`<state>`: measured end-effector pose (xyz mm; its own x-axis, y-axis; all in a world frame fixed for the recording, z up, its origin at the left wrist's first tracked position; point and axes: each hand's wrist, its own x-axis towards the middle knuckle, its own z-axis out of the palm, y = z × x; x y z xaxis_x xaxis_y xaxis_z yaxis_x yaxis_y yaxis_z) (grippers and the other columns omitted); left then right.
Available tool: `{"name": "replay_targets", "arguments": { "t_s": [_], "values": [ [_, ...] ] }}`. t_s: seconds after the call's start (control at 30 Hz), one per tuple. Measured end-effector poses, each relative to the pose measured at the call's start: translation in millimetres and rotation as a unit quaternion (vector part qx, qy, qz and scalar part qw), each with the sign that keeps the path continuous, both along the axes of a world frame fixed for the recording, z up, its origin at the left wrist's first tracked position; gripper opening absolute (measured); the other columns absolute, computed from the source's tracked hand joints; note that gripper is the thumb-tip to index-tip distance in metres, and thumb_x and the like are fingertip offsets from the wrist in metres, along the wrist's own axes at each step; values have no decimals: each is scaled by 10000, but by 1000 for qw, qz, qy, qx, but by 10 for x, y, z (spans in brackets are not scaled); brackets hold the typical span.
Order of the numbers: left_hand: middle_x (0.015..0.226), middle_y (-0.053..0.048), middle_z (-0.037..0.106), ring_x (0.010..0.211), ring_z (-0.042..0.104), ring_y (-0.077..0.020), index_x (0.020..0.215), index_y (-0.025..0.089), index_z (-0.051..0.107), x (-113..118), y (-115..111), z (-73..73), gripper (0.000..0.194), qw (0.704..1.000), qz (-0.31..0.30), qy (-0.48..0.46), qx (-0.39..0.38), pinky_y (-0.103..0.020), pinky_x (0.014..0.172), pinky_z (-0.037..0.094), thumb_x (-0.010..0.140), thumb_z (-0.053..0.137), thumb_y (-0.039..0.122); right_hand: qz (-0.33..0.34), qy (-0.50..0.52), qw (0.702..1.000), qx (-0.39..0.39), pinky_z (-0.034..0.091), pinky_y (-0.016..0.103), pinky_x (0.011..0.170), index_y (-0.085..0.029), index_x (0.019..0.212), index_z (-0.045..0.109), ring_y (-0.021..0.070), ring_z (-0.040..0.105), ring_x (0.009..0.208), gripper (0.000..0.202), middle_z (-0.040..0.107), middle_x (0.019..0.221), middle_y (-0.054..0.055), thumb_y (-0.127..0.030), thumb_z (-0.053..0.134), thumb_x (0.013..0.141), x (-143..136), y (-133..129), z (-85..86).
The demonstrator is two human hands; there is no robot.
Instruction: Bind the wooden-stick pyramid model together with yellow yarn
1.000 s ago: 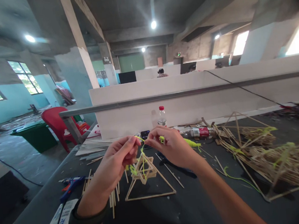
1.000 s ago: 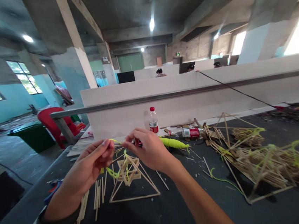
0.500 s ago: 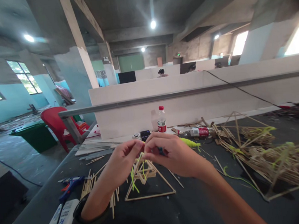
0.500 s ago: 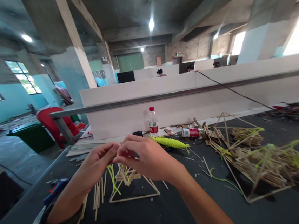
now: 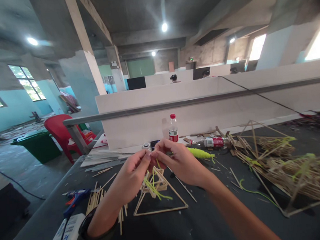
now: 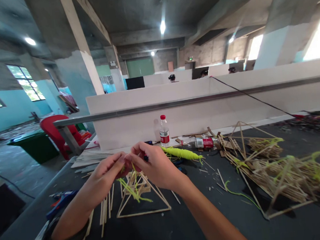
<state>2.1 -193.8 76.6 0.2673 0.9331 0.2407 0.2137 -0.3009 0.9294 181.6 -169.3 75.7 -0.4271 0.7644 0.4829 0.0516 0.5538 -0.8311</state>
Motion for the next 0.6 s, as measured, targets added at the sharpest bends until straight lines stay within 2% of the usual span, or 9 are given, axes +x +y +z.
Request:
{"name": "replay_targets", "arguments": {
  "t_s": [0.1, 0.27, 0.4, 0.6],
  "values": [
    [764, -12, 531, 694, 489, -149, 784, 180, 588, 5, 5, -13, 324, 1000, 7, -16, -13, -279, 689, 429, 959, 491, 436, 18, 15, 1000, -16, 385, 296, 599, -224, 800, 532, 133, 493, 610, 206, 538, 642, -26, -337, 532, 972, -11, 14, -20],
    [728, 6, 501, 663, 462, -137, 834, 181, 608, 18, -7, 18, 308, 999, -12, -30, -21, -259, 639, 404, 961, 494, 438, 107, 81, 986, -98, 406, 277, 580, -220, 841, 552, 136, 539, 636, 219, 584, 686, -6, -406, 562, 957, -26, 15, 4],
    [737, 4, 506, 675, 461, -128, 851, 177, 623, 31, -1, 53, 317, 1000, -17, -13, 22, -246, 634, 403, 971, 484, 436, 84, 102, 982, -136, 320, 231, 471, -210, 846, 567, 104, 467, 571, 253, 580, 700, -4, -443, 582, 942, -51, 21, -6],
    [819, -33, 626, 728, 540, -142, 893, 175, 660, 57, -3, 56, 292, 996, 41, 32, 74, -240, 611, 404, 958, 524, 425, 46, 173, 963, -199, 278, 209, 446, -197, 815, 574, 87, 355, 537, 302, 502, 680, -26, -479, 607, 916, -130, 37, -69]
  ]
}}
